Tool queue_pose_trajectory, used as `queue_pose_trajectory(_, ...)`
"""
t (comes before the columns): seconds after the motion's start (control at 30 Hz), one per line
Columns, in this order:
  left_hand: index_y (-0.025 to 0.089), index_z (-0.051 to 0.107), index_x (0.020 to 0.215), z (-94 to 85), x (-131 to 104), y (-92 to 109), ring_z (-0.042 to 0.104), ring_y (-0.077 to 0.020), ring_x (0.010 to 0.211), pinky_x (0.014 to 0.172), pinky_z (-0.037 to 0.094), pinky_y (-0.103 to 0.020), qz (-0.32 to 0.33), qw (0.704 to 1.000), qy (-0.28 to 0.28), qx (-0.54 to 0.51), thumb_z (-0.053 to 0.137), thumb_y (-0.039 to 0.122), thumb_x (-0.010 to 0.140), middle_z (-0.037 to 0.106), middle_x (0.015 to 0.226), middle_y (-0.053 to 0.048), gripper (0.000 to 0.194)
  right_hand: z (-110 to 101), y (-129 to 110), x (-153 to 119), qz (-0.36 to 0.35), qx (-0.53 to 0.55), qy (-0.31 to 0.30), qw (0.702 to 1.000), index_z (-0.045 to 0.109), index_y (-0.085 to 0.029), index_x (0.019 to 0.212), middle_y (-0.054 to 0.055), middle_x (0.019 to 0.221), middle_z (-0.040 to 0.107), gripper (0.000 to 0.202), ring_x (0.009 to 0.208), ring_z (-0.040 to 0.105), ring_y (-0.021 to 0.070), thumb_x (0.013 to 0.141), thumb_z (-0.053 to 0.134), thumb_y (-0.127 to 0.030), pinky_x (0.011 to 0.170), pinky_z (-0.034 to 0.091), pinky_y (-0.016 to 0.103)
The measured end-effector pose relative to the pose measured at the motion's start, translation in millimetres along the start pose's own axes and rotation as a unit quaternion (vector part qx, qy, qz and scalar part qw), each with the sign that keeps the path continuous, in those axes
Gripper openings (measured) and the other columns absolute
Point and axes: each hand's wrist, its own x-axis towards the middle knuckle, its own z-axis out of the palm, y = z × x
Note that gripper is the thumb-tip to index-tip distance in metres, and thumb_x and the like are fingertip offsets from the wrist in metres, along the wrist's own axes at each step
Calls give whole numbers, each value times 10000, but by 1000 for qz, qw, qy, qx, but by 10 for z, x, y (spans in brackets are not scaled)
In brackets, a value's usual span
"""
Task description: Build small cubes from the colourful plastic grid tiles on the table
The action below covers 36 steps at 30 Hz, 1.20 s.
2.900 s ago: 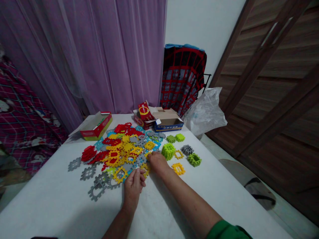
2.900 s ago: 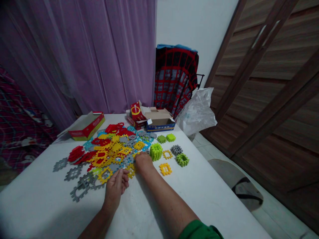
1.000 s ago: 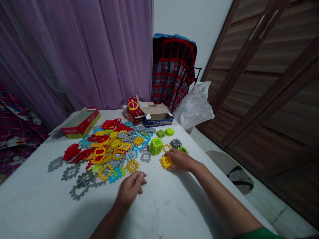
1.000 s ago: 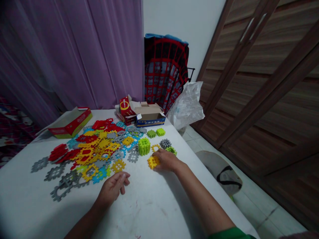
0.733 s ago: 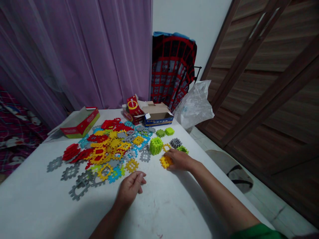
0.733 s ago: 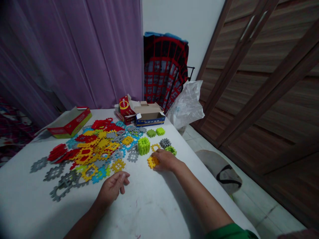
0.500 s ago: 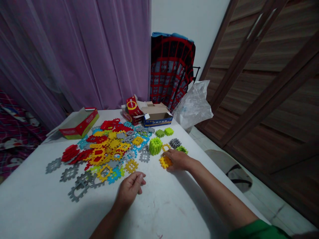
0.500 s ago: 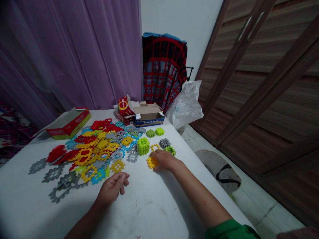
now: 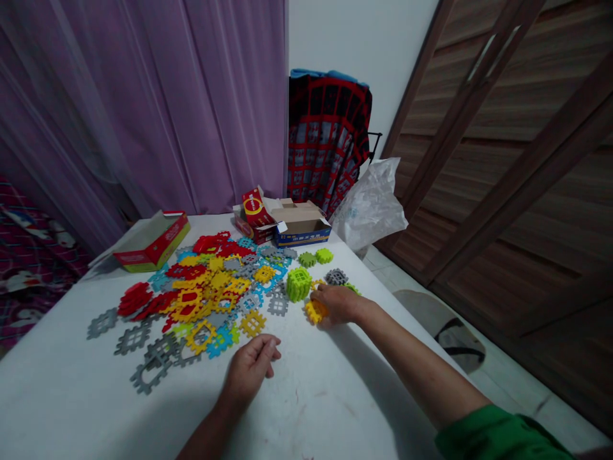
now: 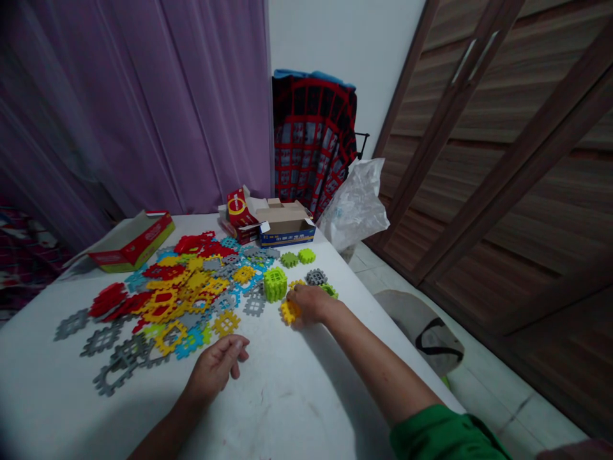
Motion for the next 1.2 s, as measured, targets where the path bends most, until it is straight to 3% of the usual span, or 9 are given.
queue_pose_trajectory(0.23, 179, 676, 856, -6, -1, 16, 505, -93, 448, 385, 299, -187, 3, 1000, -19, 13, 571, 595, 767, 661, 699, -14, 438, 67, 0, 32, 15, 22, -32, 999, 586, -175, 1248, 160, 1214, 603, 632, 1005, 648, 300, 674, 745, -383, 796, 532, 354)
queue_pose_trajectory(0.43, 178, 675, 862, -8, -6, 27, 513, -93, 456, 372, 286, -180, 1, 1000, -20, 18, 562, 587, 777, 659, 703, -15, 432, -24, -11, -98, 51, 48, -20, 997, 550, -175, 1321, 161, 1247, 595, 728, 1047, 636, 311, 664, 777, -390, 856, 507, 364)
queue_pose_trajectory(0.63, 178, 671, 863, -5, -17, 29, 521, -87, 462, 377, 298, -175, 8, 999, -24, 20, 545, 566, 799, 658, 715, -12, 413, -116, -140, -298, 70, 86, 69, 992, 669, -215, 1147, 95, 1157, 663, 332, 999, 654, 236, 820, 616, -237, 809, 463, 294)
queue_pose_trajectory(0.83, 178, 671, 822, -20, -24, 123, 501, -82, 421, 363, 320, -180, 12, 1000, 19, 7, 571, 580, 754, 659, 678, -6, 420, 96, -661, -161, -28, 166, 156, 973, 722, -218, 911, 38, 915, 729, 214, 822, 666, 161, 849, 521, -177, 693, 406, 227)
queue_pose_trajectory(0.9, 184, 671, 812, -128, 25, 162, 531, -95, 439, 387, 373, -193, 27, 998, 55, 20, 566, 582, 758, 673, 678, -7, 415, 203, -845, -71, -49, 195, 170, 965, 721, -217, 912, 34, 898, 737, 218, 800, 668, 152, 846, 517, -179, 684, 403, 217)
queue_pose_trajectory(1.0, 195, 686, 841, -445, 177, 237, 634, -142, 564, 514, 495, -232, 80, 983, 136, 95, 528, 551, 812, 706, 708, -15, 390, 364, -1044, 40, -69, 232, 194, 951, 715, -215, 905, 33, 881, 743, 227, 796, 673, 151, 847, 498, -179, 686, 409, 213)
queue_pose_trajectory(1.07, 207, 705, 907, -718, 317, 314, 689, -169, 703, 653, 543, -260, 115, 948, 193, 223, 508, 475, 853, 738, 790, -22, 337, 472, -1114, 92, -75, 255, 213, 940, 708, -215, 892, 32, 860, 742, 234, 794, 676, 150, 861, 479, -184, 696, 417, 211)
queue_pose_trajectory(1.13, 226, 699, 1048, -979, 471, 411, 707, -182, 858, 761, 546, -271, 96, 882, 213, 410, 500, 394, 880, 757, 974, -28, 310, 574, -1144, 131, -78, 276, 231, 930, 703, -213, 874, 33, 836, 738, 245, 782, 678, 149, 876, 459, -192, 703, 426, 211)
queue_pose_trajectory(1.2, 200, 684, 1128, -1181, 625, 505, 665, -234, 1050, 912, 506, -329, 88, 855, 227, 459, 540, 332, 860, 720, 1156, -78, 332, 657, -1150, 160, -77, 297, 249, 918, 698, -213, 869, 35, 830, 735, 252, 779, 680, 150, 885, 447, -202, 710, 434, 213)
